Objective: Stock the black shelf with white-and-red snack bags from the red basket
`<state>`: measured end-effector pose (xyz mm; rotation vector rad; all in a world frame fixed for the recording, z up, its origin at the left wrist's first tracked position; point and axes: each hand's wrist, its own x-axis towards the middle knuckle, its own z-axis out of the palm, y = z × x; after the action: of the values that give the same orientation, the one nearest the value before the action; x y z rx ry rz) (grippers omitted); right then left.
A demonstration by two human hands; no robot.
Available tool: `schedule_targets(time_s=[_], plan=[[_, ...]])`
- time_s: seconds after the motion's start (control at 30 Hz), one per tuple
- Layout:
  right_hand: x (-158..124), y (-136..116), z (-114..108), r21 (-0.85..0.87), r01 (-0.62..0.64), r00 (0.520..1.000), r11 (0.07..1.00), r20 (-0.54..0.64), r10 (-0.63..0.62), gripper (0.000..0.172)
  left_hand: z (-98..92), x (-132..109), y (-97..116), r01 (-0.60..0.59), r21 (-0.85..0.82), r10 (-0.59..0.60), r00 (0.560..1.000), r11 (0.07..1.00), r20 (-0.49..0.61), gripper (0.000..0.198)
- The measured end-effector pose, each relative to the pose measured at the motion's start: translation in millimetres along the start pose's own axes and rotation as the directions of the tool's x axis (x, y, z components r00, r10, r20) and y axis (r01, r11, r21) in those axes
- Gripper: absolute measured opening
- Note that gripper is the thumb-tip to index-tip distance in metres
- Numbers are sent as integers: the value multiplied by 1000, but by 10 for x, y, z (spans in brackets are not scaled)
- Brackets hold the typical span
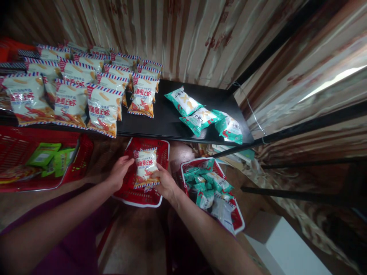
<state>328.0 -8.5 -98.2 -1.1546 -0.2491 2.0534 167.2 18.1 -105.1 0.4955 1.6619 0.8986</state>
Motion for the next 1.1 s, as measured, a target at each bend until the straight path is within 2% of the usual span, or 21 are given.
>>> schedule_targets(time_s=[0.07,0.17,0.3,0.43,0.53,0.73,0.87,0.97,1.1], plan=[[0,4,3,-13,5,1000,1000,13,-5,51,3,-40,26,114,-131,-100,989,985,109,18],[-3,18,-3,-59,29,998,998,54,-26,47,8,-94,74,204,-244,-149,963,948,226,25],[17,54,-45,-71,47,998,996,38,-44,42,10,-113,78,219,-210,-146,937,953,316,31],[45,105,-70,-52,48,999,998,10,-47,41,9,-128,15,271,-129,-204,900,954,384,33],[40,142,-40,-11,42,999,999,-32,-42,43,-1,-157,-33,310,-139,-225,875,940,429,32],[-19,133,54,-17,13,998,1000,-56,-14,44,-51,-179,-98,212,-119,-131,869,970,478,32],[-51,119,92,22,5,1000,1000,-22,-5,33,-81,-158,-107,126,-65,-79,872,990,484,36],[-65,151,116,9,57,998,998,-38,-57,35,-86,-159,-107,42,7,-41,896,999,443,38],[-66,182,138,-16,139,990,990,-23,-139,39,-77,-198,-91,-30,58,9,945,998,328,42]])
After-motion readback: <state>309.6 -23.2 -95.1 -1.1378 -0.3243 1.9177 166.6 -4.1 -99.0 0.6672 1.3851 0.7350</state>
